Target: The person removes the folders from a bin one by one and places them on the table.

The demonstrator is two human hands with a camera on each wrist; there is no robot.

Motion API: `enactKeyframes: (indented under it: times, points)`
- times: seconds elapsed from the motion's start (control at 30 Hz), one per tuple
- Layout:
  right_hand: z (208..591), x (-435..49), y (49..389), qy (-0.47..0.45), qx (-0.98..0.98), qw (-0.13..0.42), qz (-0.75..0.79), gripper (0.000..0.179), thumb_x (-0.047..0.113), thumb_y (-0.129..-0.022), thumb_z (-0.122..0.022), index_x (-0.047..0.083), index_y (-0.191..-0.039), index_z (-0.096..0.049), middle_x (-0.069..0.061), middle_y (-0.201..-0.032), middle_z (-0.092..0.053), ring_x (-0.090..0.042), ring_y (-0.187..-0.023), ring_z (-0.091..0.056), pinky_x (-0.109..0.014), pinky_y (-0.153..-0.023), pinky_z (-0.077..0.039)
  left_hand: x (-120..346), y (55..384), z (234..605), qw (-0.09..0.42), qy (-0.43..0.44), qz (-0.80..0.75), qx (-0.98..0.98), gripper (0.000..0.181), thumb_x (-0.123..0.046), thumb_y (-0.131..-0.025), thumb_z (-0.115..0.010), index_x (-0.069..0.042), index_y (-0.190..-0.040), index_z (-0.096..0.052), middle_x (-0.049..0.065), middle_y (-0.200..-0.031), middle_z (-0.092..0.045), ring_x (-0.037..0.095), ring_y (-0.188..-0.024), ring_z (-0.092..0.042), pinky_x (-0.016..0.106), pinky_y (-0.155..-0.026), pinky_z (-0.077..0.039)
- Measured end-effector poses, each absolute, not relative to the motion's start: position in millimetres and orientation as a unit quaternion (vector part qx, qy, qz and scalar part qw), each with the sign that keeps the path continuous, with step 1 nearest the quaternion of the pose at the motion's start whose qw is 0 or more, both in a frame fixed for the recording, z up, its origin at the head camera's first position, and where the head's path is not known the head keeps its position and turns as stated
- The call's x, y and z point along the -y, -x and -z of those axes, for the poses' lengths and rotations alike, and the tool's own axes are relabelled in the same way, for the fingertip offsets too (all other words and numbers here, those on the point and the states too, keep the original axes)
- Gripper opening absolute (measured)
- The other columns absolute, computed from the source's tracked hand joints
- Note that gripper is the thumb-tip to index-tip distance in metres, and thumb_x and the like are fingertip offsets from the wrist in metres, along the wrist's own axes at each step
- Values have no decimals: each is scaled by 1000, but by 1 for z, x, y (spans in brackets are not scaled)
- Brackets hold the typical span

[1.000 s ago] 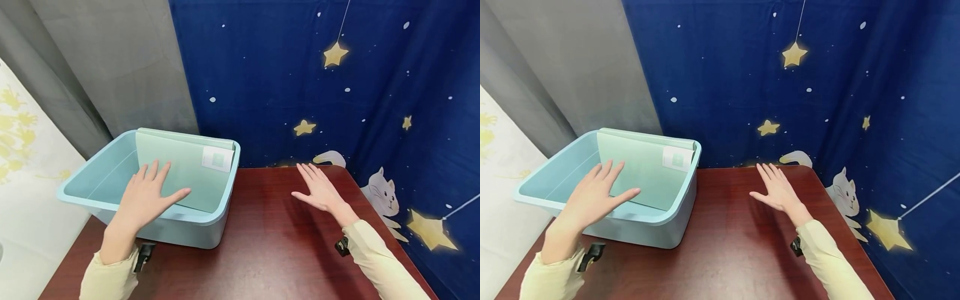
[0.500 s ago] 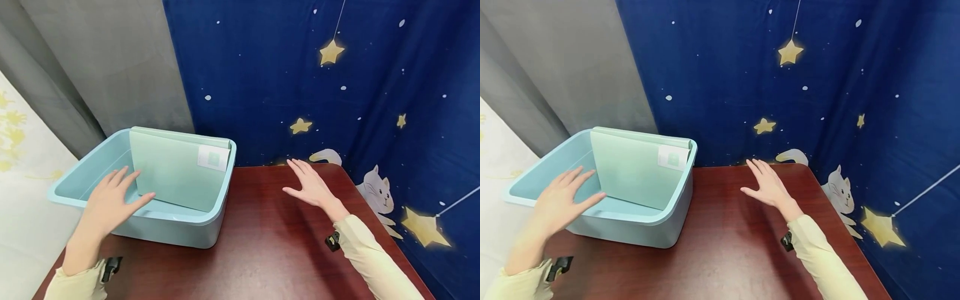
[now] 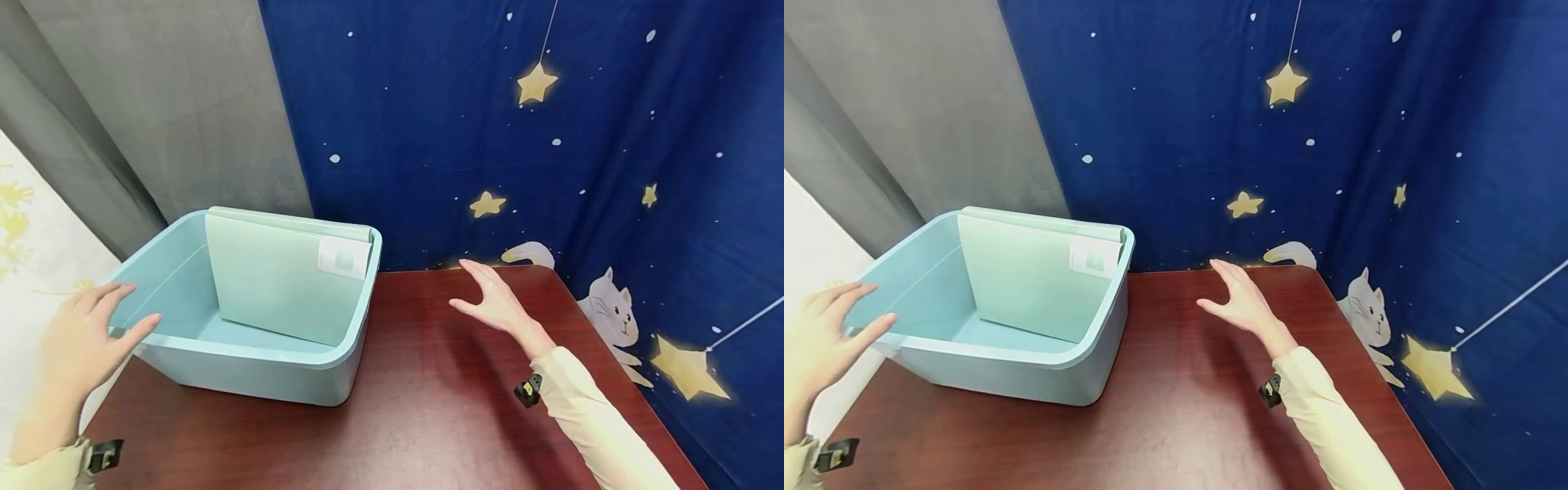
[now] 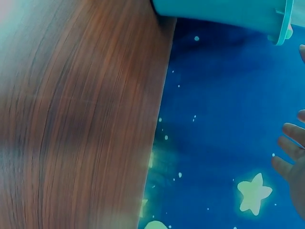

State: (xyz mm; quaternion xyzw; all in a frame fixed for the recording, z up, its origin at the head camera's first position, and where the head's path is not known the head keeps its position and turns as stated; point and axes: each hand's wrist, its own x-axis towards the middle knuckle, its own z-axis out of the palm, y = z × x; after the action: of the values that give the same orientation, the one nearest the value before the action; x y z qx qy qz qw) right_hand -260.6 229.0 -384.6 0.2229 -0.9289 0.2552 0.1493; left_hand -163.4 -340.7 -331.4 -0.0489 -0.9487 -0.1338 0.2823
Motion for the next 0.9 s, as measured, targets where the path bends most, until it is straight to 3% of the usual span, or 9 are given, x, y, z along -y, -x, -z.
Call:
enactKeyframes:
  times: [0.33,0.9]
  points:
    - [387,-223,266,-210,910,149,-325,69,38,-75,-71,12,-134,-44,-11,-137,-43,-28,-127,-36,-51,-101,-29,380,165,352,303,4,150,941,68,-45,-83,-56,5,-128,-44,27,-138,-34,47,-129,-21,50,-109,-10]
    - [386,-212,263,-207,903,133,-352,67,33,-76,-71,11,-133,-46,-9,-134,-47,-27,-124,-40,-49,-101,-31,404,176,361,287,-28,155,945,76,-46,-82,-55,3,-136,-34,28,-142,-27,47,-131,-16,52,-108,-8]
